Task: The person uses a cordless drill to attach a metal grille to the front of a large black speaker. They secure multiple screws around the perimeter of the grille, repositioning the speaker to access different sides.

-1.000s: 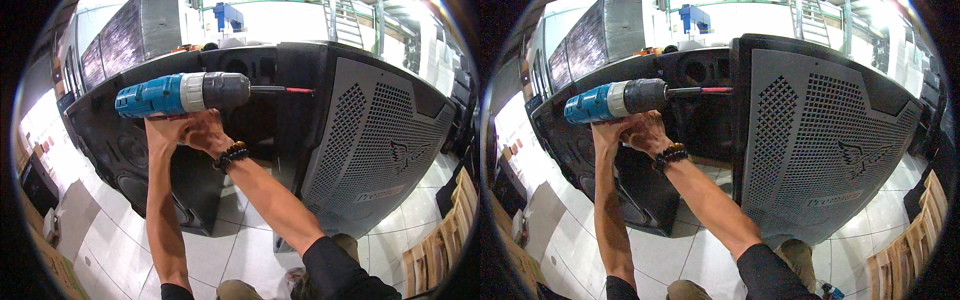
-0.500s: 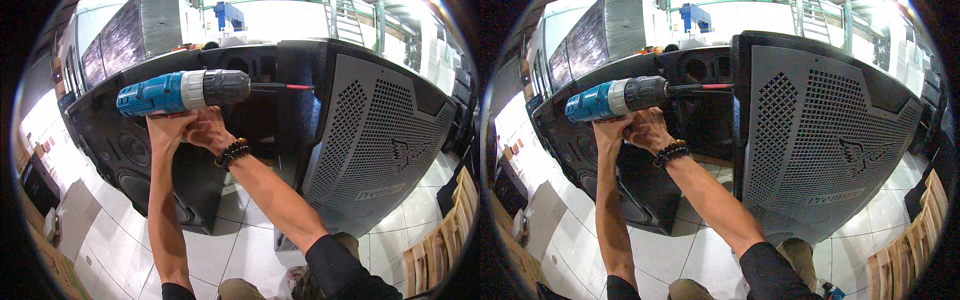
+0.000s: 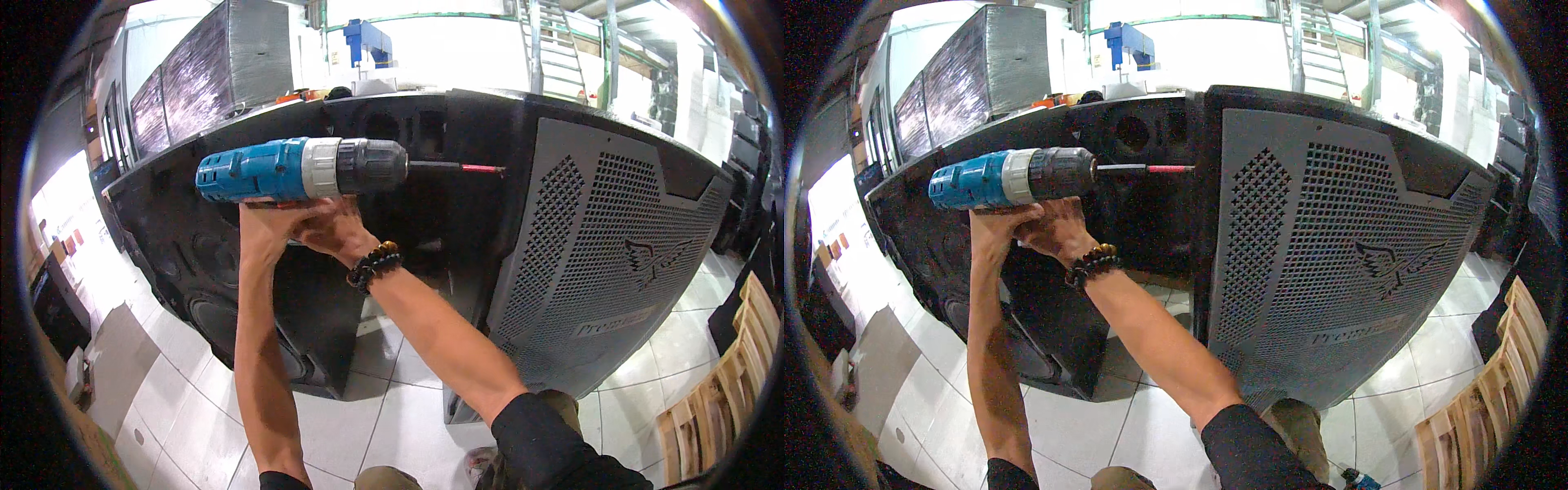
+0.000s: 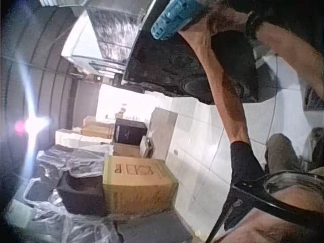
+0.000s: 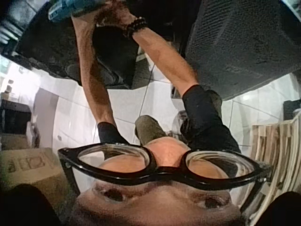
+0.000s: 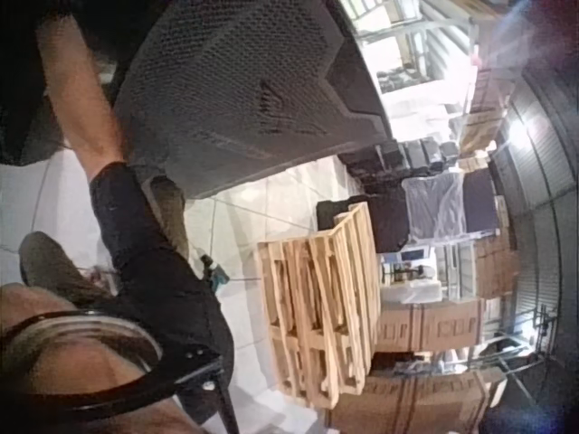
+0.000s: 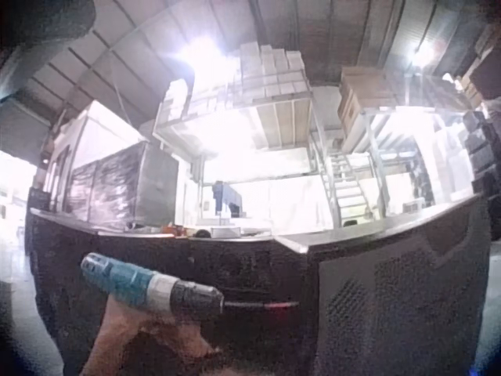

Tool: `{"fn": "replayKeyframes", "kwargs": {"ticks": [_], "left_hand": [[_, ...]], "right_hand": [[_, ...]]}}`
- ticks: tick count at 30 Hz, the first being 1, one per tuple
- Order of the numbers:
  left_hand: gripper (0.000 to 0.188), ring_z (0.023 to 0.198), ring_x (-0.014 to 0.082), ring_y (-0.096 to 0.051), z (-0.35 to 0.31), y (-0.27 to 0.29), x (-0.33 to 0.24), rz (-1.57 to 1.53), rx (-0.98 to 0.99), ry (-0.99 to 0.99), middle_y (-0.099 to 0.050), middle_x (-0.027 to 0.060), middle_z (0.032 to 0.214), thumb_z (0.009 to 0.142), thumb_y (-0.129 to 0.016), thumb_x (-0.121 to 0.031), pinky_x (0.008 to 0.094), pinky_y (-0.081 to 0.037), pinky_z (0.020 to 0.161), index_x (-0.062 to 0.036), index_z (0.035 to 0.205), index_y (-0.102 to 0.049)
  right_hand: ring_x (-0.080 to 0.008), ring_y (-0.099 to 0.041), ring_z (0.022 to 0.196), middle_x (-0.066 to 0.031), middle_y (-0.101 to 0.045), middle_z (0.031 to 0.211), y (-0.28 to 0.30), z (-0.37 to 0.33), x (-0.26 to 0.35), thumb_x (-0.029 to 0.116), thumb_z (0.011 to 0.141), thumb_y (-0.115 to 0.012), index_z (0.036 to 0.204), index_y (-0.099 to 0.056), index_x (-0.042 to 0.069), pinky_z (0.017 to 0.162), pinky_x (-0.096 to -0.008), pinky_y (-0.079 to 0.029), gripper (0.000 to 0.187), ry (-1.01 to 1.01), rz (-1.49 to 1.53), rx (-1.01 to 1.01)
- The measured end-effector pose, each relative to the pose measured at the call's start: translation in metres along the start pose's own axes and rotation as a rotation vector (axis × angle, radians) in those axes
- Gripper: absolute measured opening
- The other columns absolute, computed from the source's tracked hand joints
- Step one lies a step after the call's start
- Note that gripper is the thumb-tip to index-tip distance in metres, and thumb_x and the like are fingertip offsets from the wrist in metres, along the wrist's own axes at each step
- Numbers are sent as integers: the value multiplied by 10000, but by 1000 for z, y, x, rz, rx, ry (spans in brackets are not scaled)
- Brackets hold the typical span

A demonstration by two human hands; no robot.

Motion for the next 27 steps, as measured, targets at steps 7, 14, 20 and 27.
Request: {"fn": "replayKeyframes", "kwargs": {"ticks": [7,14,20,27], "left_hand": [[476,853,153,-613,5,0,22,-34,92,98,-661,47,937,586,-881,-84,329,-515,787,-22,981,-623],[498,855,152,-597,-58,56,87,129,-87,187,-647,43,982,630,-857,-191,316,-492,779,-33,1039,-621],[501,900,214,-600,-219,71,51,-454,-256,177,-631,86,1002,767,-735,-308,321,-473,810,8,1124,-582],[566,812,213,-564,-333,-18,-10,-644,-273,428,-588,99,878,809,-667,-519,324,-459,754,-4,1009,-543]], "right_hand": [[-349,-459,1173,-96,-507,1264,-37,-24,-45,497,639,-738,1199,-567,174,1022,-478,-350,669,-313,197,189],[-350,-548,1049,-105,-590,1070,-35,-36,19,195,508,-811,1140,-533,155,948,-423,-437,692,-226,301,191],[-316,-589,768,-149,-599,789,7,-115,140,233,650,-696,738,-620,50,661,-425,-438,216,-227,164,690],[-313,-623,832,-142,-624,826,135,-183,183,364,705,-694,1046,-631,139,747,-408,-480,413,-486,77,1239]]}}
Point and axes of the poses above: each hand's wrist, its own z-axis towards the middle knuckle, its own y-axis out of the back of the hand, x = y × z, the point moved 9 cm from there along z, towards the middle knuckle
